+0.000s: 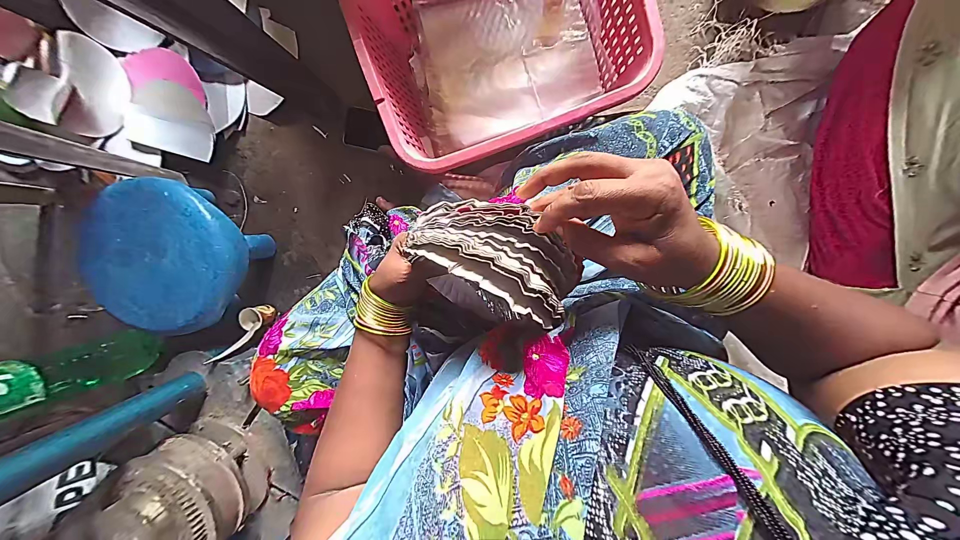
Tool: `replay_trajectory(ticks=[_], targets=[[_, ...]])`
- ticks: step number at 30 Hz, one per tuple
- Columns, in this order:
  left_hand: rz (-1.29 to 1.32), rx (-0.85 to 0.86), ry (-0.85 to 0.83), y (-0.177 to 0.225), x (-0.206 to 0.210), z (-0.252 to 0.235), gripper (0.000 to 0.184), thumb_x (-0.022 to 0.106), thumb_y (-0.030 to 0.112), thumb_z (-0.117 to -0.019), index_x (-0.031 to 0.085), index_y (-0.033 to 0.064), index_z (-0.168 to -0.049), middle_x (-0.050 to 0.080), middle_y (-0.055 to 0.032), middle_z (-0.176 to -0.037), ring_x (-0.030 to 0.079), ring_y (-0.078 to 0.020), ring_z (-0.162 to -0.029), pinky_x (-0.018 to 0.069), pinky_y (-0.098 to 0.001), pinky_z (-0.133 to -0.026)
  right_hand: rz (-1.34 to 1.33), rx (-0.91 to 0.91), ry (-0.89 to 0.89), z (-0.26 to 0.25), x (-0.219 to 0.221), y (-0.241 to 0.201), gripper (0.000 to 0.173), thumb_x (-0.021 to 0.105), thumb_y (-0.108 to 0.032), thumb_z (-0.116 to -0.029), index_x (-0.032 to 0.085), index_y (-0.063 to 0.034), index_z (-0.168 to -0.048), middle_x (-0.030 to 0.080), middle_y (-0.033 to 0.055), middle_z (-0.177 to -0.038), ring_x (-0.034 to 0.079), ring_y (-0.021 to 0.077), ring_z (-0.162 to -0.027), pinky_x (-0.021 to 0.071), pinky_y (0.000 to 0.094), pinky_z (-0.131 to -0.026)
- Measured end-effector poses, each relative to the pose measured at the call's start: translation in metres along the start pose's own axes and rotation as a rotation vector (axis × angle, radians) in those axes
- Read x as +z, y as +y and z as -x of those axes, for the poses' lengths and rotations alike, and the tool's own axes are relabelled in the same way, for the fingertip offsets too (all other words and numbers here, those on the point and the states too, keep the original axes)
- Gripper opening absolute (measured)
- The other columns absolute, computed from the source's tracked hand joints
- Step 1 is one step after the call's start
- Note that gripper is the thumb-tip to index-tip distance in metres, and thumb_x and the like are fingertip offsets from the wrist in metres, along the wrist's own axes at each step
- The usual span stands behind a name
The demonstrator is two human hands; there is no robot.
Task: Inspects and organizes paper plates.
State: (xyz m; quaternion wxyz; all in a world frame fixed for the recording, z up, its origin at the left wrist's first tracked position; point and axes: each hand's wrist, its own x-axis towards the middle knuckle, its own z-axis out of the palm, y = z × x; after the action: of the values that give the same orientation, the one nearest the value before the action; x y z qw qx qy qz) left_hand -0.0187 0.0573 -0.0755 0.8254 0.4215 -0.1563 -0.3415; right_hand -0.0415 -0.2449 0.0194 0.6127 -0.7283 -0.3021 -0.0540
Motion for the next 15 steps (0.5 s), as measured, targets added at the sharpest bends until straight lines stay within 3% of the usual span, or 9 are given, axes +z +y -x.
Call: replay_trajectory(ticks=[7,11,15], targets=[[-0.043,0.060,-0.027,-0.0019,0.0001,-0.0009,0.028,0.070,0.007,-0.0933,0.072,0.0215,-0.117,0.073,0.0084,-0.111,0.068,-0.0028,-0.105,0.0564,-0.0262,-0.094,-0.001,0.004,0.051,0.0007,0.0052,-0.0006,0.011,0.058,0.003,-0.0911,0.062,0.0102,-0.098,0.068,0.0199,-0.109,0.071,0.0165,-0.098,0.0626,0.0266,-0.076],[-0.143,-0.021,0.136,0.0040,0.0084,0.0026,0.020,0.077,0.020,-0.0876,0.074,0.0257,-0.106,0.075,0.0091,-0.101,0.070,-0.0031,-0.093,0.0600,-0.0257,-0.082,0.073,-0.021,0.032,0.0001,0.0029,-0.0014,0.013,0.055,0.003,-0.0904,0.068,0.0064,-0.089,0.070,0.0203,-0.109,0.070,0.0180,-0.105,0.0596,0.0259,-0.082],[-0.082,0.020,0.021,-0.0012,-0.0003,0.0000,0.029,0.077,0.012,-0.0888,0.073,0.0229,-0.115,0.074,0.0088,-0.110,0.069,-0.0034,-0.104,0.0575,-0.0279,-0.093,0.061,-0.032,0.008,0.0038,0.0018,0.0011,0.015,0.058,0.001,-0.0922,0.073,0.0039,-0.091,0.069,0.0213,-0.115,0.068,0.0199,-0.111,0.0580,0.0289,-0.092]])
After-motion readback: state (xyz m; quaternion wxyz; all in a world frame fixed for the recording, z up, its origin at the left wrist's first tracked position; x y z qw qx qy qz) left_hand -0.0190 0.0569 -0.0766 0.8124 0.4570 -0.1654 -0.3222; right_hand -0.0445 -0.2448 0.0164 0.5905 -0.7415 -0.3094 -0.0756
